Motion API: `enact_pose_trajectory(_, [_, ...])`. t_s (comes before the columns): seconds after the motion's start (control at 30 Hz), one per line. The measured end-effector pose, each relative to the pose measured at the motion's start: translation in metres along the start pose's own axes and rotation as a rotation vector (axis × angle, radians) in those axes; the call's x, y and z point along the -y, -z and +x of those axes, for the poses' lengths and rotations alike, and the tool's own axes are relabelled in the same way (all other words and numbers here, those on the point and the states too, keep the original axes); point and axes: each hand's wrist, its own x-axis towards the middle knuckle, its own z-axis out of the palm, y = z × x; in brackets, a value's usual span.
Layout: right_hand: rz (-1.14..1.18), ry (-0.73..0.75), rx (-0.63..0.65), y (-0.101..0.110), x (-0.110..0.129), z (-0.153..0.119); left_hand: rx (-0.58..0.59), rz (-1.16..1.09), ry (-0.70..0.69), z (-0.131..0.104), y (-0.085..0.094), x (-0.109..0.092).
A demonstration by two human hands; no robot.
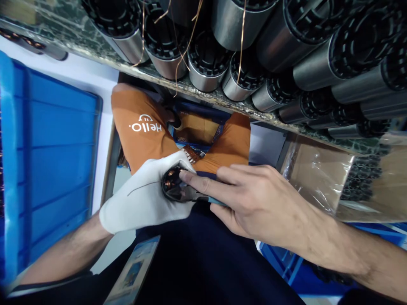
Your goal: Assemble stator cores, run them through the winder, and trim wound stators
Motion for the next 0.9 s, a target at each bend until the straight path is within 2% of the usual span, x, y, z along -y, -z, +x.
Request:
enact_pose_trajectory(0.1, [0.024, -0.037, 0.005, 0.001, -0.002, -0.001, -0.032, 0.054, -0.019, 0.001, -0.003, 0.001])
enact_pose_trajectory(0.3, [-0.115, -0.073, 0.029, 0.0, 0.001, 0.006, -0.071, 0.144, -0.006, 0.004, -0.013, -0.004])
enact_pose_trajectory(0.43, [0.062, -0.111, 0.067, -0.002, -0.003, 0.006, -0.02, 0.108, 0.032, 0.004, -0.017, -0.002])
enact_pose_trajectory(0.53, [0.294, -0.199, 0.058, -0.008, -0.013, 0.005, 0.057, -0.077, 0.078, 0.007, -0.016, 0.006])
enact_pose_trajectory(0.63, [0.452, -0.274, -0.022, -0.022, -0.021, 0.007, 0.168, -0.453, 0.203, 0.014, -0.018, 0.018])
enact_pose_trajectory(0.7, [0.517, -0.266, -0.1, -0.034, -0.02, 0.01, 0.228, -0.754, 0.294, 0.018, -0.023, 0.026])
enact_pose_trajectory(0.77, [0.558, -0.226, -0.181, -0.044, -0.017, 0.014, 0.251, -0.958, 0.321, 0.019, -0.027, 0.033])
enact_pose_trajectory(0.83, [0.599, -0.228, -0.216, -0.05, -0.015, 0.016, 0.196, -0.978, 0.248, 0.013, -0.028, 0.037])
enact_pose_trajectory(0.9, [0.72, -0.296, -0.173, -0.049, -0.019, 0.017, 0.064, -0.772, 0.101, 0.002, -0.023, 0.038])
